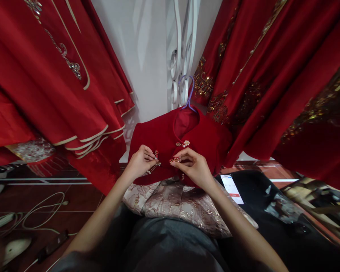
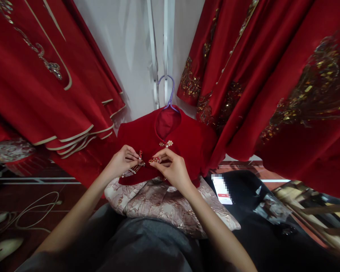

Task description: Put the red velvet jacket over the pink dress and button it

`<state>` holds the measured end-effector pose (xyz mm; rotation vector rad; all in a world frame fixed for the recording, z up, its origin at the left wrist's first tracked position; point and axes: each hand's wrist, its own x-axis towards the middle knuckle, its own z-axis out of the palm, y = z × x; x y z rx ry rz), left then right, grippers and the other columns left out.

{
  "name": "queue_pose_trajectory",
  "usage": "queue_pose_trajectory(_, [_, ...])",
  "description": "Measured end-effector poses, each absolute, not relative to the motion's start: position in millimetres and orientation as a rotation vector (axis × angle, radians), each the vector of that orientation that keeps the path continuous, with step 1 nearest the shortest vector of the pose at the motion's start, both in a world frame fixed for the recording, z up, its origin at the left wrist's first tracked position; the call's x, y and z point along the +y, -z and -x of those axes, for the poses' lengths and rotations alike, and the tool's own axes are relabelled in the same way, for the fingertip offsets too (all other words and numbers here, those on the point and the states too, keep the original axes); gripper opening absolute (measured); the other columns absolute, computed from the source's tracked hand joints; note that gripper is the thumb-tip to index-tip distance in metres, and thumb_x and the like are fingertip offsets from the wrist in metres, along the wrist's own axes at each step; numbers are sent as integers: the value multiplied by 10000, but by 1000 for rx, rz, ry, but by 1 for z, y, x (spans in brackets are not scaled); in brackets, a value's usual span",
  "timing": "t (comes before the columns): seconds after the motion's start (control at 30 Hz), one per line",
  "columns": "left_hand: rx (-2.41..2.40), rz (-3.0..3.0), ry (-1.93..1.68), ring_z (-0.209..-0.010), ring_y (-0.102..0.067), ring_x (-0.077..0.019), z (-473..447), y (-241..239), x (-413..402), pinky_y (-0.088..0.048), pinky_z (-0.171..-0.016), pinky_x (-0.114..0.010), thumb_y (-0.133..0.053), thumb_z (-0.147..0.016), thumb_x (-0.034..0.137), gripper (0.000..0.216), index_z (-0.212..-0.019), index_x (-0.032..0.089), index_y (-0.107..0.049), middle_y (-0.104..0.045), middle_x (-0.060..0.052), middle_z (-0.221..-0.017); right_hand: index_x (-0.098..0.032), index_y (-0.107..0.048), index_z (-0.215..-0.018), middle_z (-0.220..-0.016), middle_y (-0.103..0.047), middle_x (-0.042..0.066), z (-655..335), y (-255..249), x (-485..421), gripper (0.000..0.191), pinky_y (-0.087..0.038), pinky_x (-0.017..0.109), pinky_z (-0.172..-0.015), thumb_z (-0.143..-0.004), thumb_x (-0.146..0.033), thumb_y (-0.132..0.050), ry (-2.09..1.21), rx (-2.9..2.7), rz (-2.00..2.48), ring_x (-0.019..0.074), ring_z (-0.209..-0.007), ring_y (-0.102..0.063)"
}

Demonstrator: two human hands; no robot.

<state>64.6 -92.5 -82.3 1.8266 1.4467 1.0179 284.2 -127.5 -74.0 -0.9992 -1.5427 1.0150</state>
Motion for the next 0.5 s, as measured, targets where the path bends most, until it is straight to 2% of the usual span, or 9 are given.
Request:
queue_pose_trajectory(0.2, [1455,-1790,-1079,-679,-658,-143,-71,82,-94,-542,-663,-274,-681,-663,246,261,-821,192,-480,-652,0,-730,-203,-656,-905,-917,-723,47,-274,77,-132,239,-588,312,-769,-777,-401,-694,-1107,-1519,899,177,-863,-694])
queue_pose_trajectory(0.3, [1407,-1778,-1078,-705,-668,-155,-70,76,-94,-545,-702,-293,-684,-692,320,216,-784,169,-561,-678,-29,-749,-203,-665,-946,-944,-726,43,-268,83,-130,220,-581,294,-774,-804,-370,-668,-1086,-1543,900,168,-887,-692])
queue_pose_trajectory(0.5, [1260,-1536,-1026,-720,-690,-179,-66,71,-92,-562,-763,-347,-755,-650,433,352,-805,125,-684,-733,-80,-803,-195,-682,-967,-946,-731,44,-254,99,-115,205,-572,266,-739,-809,-324,-660,-1008,-1545,941,162,-841,-698])
